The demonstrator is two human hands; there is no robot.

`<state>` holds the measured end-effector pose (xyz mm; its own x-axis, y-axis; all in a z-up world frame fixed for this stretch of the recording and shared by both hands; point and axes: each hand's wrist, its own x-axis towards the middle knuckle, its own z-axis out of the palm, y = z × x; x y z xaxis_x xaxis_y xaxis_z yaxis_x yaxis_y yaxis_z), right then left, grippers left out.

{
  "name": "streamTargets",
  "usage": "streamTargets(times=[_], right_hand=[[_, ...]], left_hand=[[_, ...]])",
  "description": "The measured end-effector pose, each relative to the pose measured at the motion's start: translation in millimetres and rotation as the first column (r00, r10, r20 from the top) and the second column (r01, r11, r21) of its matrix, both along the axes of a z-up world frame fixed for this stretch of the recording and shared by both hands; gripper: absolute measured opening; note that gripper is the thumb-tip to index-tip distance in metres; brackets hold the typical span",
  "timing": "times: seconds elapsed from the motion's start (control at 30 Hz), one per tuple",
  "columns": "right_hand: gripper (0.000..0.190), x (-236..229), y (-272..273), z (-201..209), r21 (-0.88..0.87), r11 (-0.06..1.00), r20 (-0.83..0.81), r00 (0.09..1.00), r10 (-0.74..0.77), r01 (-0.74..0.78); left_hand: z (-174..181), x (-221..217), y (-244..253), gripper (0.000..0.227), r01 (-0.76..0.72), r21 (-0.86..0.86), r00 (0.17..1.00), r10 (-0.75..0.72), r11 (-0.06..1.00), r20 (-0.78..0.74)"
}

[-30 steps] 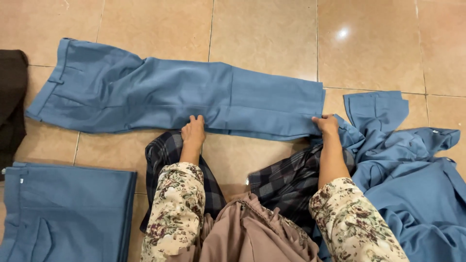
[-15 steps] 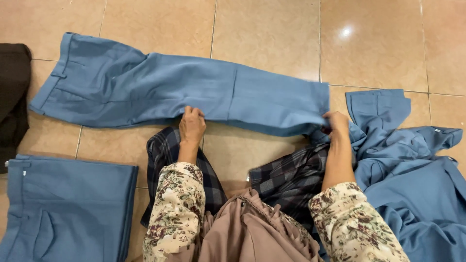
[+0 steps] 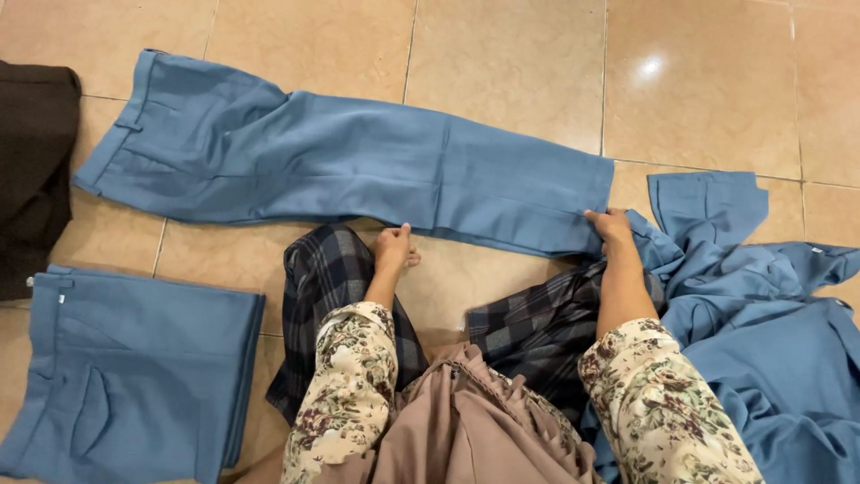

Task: Folding blue trousers into neat squares on a tiled floor.

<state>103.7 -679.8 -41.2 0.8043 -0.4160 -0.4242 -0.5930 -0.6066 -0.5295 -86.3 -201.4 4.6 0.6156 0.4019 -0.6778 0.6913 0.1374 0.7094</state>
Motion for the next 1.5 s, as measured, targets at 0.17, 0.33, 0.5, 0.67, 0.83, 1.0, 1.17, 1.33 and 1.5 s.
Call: streamTargets(times=[0.17, 0.33, 0.5, 0.67, 0.83, 1.0, 1.17, 1.33, 1.5], right_hand=[[0.084, -19, 36, 71, 0.412, 0.885, -0.062, 0.976, -0.209, 0.215], [0.074, -41, 63, 120, 0.530, 0.841, 0.242, 0.930, -0.277, 0.112], [0.047, -34, 37, 108, 0.476, 0.872, 0.455, 0.815, -0.358, 0.118], [0.040, 11, -38, -31, 0.070, 0.955, 0.218, 0.930, -0.297, 0.289], [0.048, -4, -5, 54, 0.593, 0.777, 0.253, 0.867, -0.430, 0.212], [0.043, -5, -24, 27, 0.618, 0.732, 0.279, 0.791, -0.545, 0.287], [0.046, -23, 23, 92, 0.782, 0.603, 0.230, 0.827, -0.514, 0.157], [0.042, 1, -19, 58, 0.976, 0.203, 0.055, 0.824, -0.564, 0.074], [0.042, 13, -49, 17, 0.995, 0.080, -0.002, 0.818, -0.575, 0.058]], left_hand=[[1, 6, 7, 0.056, -0.258, -0.141, 0.959, 0.271, 0.956, 0.083], [10, 13, 9, 0.068, -0.279, -0.271, 0.943, 0.316, 0.921, 0.104], [29, 4, 7, 0.055, -0.330, -0.360, 0.925, 0.374, 0.873, 0.060], [39, -13, -9, 0.051, -0.103, -0.132, 0.993, 0.093, 0.986, -0.076], [21, 9, 3, 0.054, -0.284, -0.162, 0.959, 0.276, 0.945, -0.069], [21, 3, -1, 0.079, -0.414, -0.294, 0.907, 0.415, 0.861, -0.062], [45, -4, -12, 0.075, -0.013, -0.332, 0.992, -0.030, 0.943, -0.124], [44, -4, -30, 0.087, -0.145, -0.519, 0.989, 0.135, 0.843, -0.057], [40, 11, -61, 0.098, -0.357, -0.743, 0.848, 0.529, 0.566, -0.004]])
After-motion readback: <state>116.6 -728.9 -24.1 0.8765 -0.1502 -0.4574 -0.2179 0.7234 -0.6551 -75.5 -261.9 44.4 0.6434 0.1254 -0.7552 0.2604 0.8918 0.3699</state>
